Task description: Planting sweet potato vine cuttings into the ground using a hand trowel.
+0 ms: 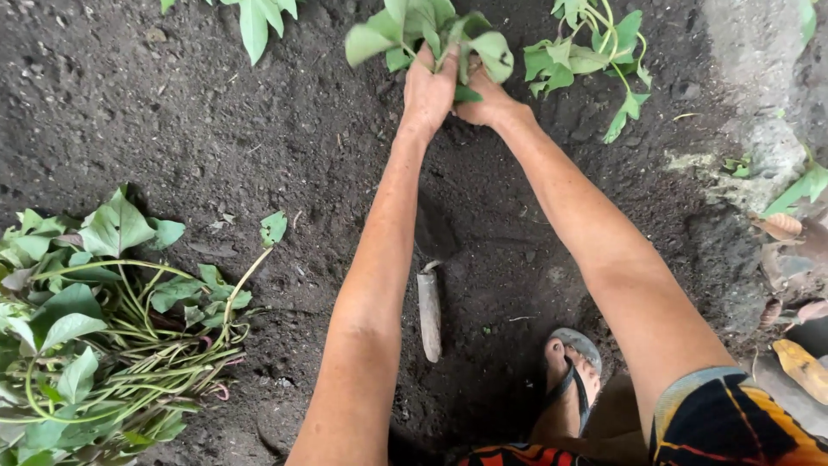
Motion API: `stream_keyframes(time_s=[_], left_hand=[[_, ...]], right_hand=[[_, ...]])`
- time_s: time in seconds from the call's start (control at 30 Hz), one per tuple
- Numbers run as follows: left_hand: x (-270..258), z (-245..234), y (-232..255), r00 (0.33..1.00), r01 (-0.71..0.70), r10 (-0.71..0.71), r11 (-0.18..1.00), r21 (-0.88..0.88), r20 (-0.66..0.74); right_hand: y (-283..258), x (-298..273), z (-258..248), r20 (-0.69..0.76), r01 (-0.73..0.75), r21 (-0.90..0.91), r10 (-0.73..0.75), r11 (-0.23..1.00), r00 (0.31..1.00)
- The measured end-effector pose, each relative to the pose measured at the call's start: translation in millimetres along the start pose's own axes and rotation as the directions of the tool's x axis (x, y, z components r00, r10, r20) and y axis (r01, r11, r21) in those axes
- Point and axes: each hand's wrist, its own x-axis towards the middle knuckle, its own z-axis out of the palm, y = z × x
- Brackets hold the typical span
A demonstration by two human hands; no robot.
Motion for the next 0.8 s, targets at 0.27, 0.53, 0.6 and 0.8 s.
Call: stream_keyframes(time_s=[0.27, 0.53, 0.6, 0.8], left_hand=[[31, 6, -29, 0.994, -0.083, 0.074, 0.989, -0.119, -0.085], [19, -7, -18, 0.998, 0.018, -0.033, 0.975, -0.220, -0.062], [20, -9, -22, 0.998, 0.008, -0.024, 0.971, -0.241, -0.063], [27, -3, -29, 0.996, -0.070, 0.053, 0.969, -0.237, -0.078]], right_hand=[[14, -9, -30, -0.579, 0.188, -0.415, -0.418, 0.890, 0.700], [26, -5, -22, -0.696, 0.478, 0.018, -0.332, 0.878, 0.636], [38, 5, -4, -0.730, 0.559, -0.258, -0.538, 0.788, 0.422], [1, -47, 14, -0.577, 0.411, -0.025, -0.348, 0.911, 0.739]])
